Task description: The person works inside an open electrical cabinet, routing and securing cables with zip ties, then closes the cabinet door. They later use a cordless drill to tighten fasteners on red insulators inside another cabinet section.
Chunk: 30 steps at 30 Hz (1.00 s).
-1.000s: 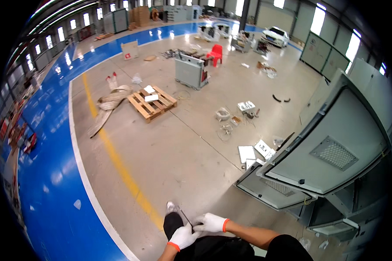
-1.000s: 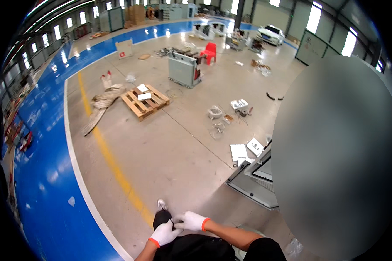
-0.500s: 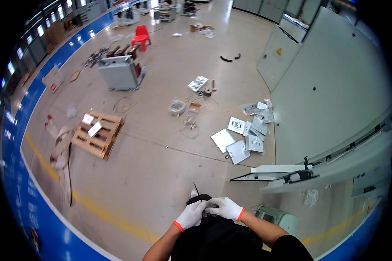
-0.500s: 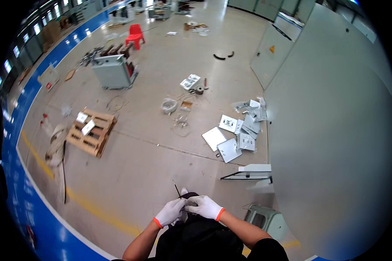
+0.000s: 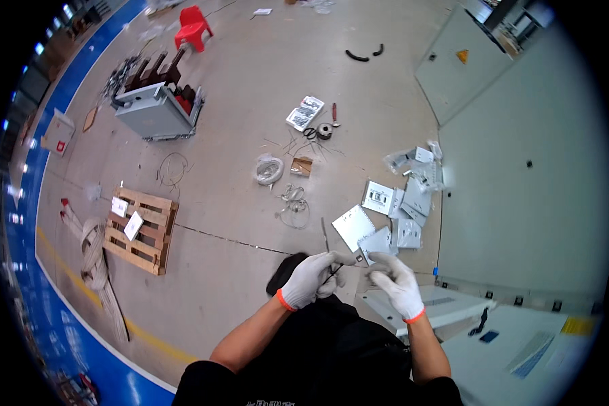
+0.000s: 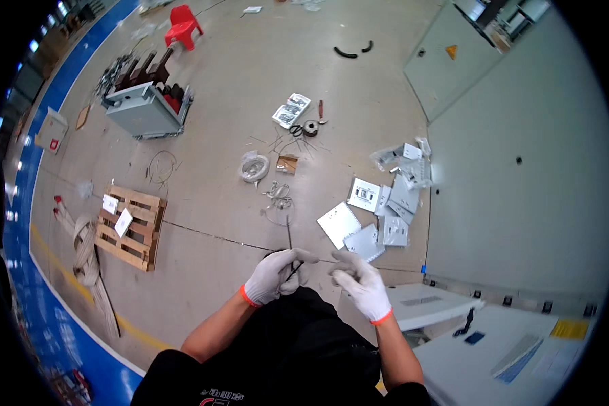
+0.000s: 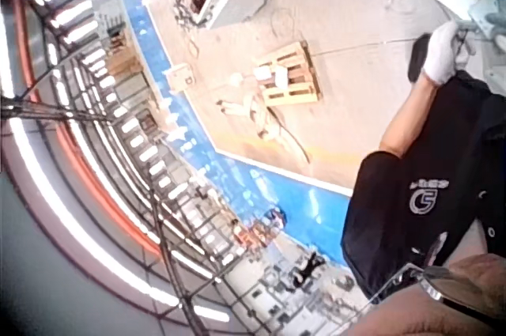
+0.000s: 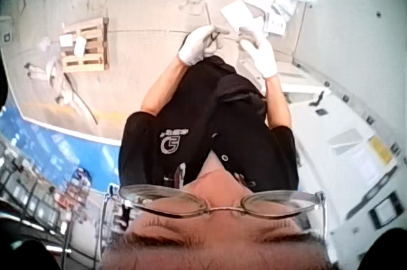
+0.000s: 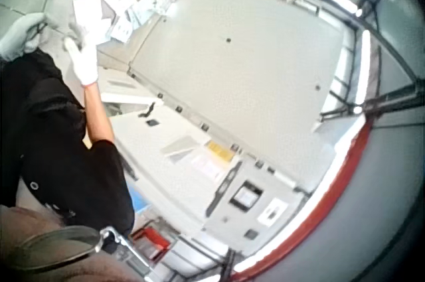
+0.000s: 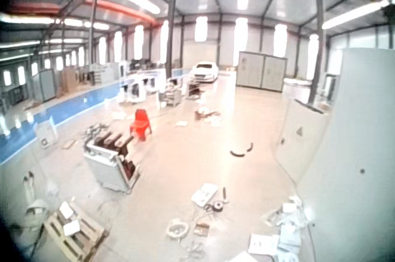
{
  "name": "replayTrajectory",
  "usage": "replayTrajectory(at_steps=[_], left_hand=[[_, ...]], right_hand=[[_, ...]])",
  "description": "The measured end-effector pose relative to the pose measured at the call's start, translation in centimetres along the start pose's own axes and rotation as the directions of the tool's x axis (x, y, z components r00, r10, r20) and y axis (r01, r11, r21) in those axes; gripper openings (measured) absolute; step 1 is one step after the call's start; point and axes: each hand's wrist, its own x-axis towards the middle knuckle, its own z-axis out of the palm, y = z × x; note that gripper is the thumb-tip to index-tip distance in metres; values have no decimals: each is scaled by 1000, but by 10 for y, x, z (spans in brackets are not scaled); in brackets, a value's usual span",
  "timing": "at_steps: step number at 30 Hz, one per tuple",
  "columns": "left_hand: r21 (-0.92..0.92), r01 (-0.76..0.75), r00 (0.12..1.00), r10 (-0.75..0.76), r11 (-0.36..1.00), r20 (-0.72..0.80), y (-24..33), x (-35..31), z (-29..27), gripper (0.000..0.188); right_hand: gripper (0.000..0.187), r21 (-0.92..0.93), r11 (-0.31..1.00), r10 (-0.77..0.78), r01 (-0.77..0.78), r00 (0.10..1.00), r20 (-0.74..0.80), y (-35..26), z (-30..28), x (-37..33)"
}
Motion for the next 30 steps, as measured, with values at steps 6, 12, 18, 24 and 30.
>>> replayTrajectory(at_steps=[6, 12, 18, 24, 30], left_hand=[[-4, 14, 1000, -14, 1000, 23, 124, 152, -15, 43], [-64, 164, 981, -156, 984, 115, 264, 352, -15, 39], [-90, 324, 935, -304, 942, 180, 412, 515, 25, 45], [169, 254, 940, -284, 952, 189, 520, 706, 35, 45], [169, 186, 978, -198, 968, 60, 642, 886, 61, 44]], right_hand=[[30, -113, 994, -9, 1, 998, -70, -73, -40, 177], [27, -128, 992, -23, -4, 977, -213, -133, -117, 380], [21, -131, 990, -76, 45, 968, -238, -230, -226, 532], [22, -142, 988, -98, 67, 970, -222, -280, -340, 705], [24, -396, 903, -219, 168, 972, -87, -349, -471, 901]])
